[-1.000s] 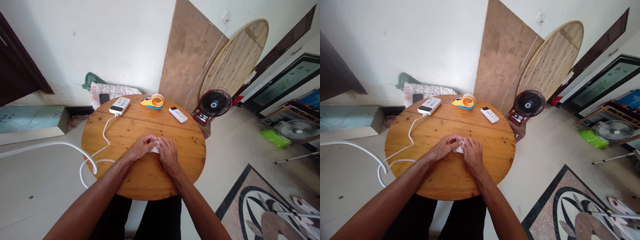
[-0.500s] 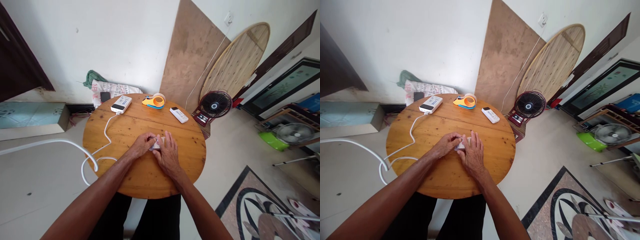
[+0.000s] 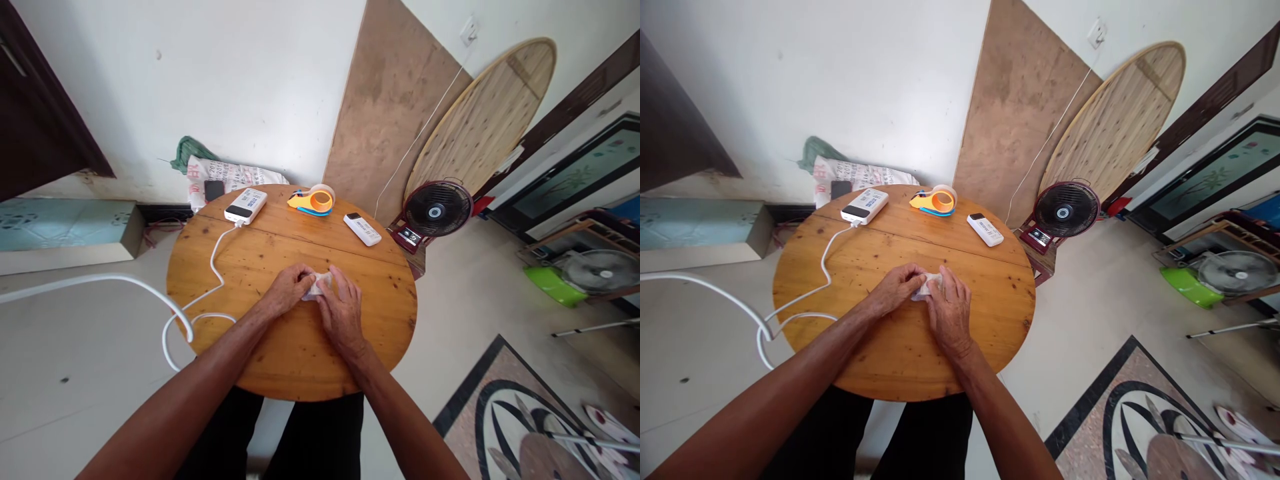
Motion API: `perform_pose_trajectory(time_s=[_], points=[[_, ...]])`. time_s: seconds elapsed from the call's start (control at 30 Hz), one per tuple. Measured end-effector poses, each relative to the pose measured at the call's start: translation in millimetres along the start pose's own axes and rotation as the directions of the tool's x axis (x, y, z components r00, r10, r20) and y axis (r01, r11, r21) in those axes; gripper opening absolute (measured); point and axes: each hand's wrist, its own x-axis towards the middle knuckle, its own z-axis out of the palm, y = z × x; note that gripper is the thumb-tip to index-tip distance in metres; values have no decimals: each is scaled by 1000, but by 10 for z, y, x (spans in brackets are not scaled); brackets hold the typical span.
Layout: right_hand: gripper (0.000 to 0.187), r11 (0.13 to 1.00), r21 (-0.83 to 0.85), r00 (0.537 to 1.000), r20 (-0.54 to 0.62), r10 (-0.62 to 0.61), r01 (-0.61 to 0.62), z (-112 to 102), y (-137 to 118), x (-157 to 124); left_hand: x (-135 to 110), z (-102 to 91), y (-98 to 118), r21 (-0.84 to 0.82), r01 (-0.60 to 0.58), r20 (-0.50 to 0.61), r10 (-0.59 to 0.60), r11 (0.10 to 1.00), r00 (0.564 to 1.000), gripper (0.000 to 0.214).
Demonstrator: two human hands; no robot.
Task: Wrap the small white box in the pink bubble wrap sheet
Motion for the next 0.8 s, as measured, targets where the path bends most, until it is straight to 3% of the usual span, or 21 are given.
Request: perform_pose_trajectory(time_s=[0.27, 0.43, 0.8], points=[[21, 997, 70, 997, -67, 47, -42, -6, 23, -1, -13, 15, -5, 2, -17, -8, 17, 1000, 1000, 25], [21, 998, 65, 999, -45, 6, -3, -33, 15, 6, -5, 35, -28, 11, -29, -28, 30, 1000, 999, 27], [16, 999, 46, 999, -53, -12, 15, -33, 26, 2, -4, 15, -23, 178, -110, -50, 121, 978, 991, 28]])
